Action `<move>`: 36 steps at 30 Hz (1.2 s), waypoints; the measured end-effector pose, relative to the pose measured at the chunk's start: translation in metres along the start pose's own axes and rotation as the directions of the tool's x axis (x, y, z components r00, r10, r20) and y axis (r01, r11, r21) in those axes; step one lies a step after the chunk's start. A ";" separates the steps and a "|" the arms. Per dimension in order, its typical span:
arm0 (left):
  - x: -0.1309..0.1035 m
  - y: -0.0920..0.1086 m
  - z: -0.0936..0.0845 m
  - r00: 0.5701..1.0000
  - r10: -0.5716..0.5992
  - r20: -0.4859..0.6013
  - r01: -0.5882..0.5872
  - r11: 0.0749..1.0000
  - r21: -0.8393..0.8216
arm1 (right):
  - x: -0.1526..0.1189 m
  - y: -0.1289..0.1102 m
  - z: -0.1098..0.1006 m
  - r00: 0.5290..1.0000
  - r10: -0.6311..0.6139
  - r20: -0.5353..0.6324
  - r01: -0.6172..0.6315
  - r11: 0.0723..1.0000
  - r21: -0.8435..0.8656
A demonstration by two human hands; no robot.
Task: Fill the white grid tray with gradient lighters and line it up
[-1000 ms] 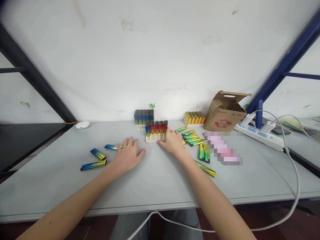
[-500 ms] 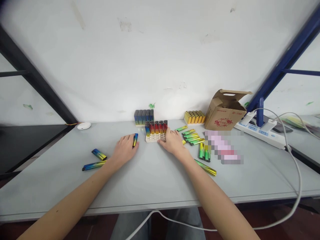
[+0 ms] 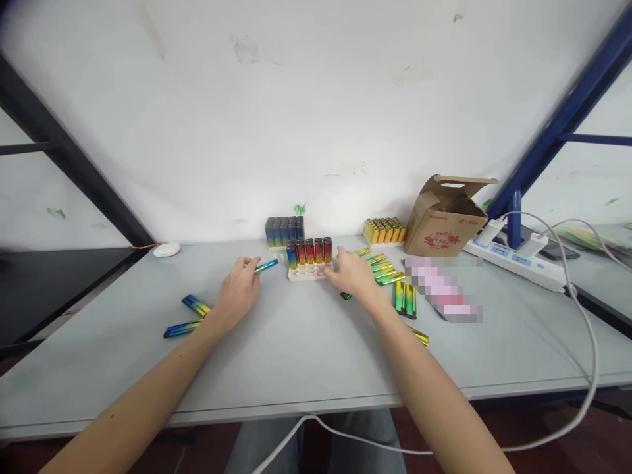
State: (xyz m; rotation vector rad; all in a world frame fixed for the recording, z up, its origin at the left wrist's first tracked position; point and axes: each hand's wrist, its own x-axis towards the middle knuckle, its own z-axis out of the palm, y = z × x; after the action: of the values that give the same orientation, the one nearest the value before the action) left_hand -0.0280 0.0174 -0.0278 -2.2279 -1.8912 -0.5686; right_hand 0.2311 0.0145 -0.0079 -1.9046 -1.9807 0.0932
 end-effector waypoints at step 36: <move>-0.018 0.041 -0.004 0.954 0.280 0.109 -0.013 0.402 -0.916 | -0.023 -0.056 -0.002 0.953 -0.245 0.179 -0.208 -0.098 0.973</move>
State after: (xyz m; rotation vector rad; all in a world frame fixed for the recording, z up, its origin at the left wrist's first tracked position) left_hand 0.0093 -0.0081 -0.0262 -3.1940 -1.5753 -1.7227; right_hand 0.1785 -0.0121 0.0059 -0.6823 -1.1412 1.5478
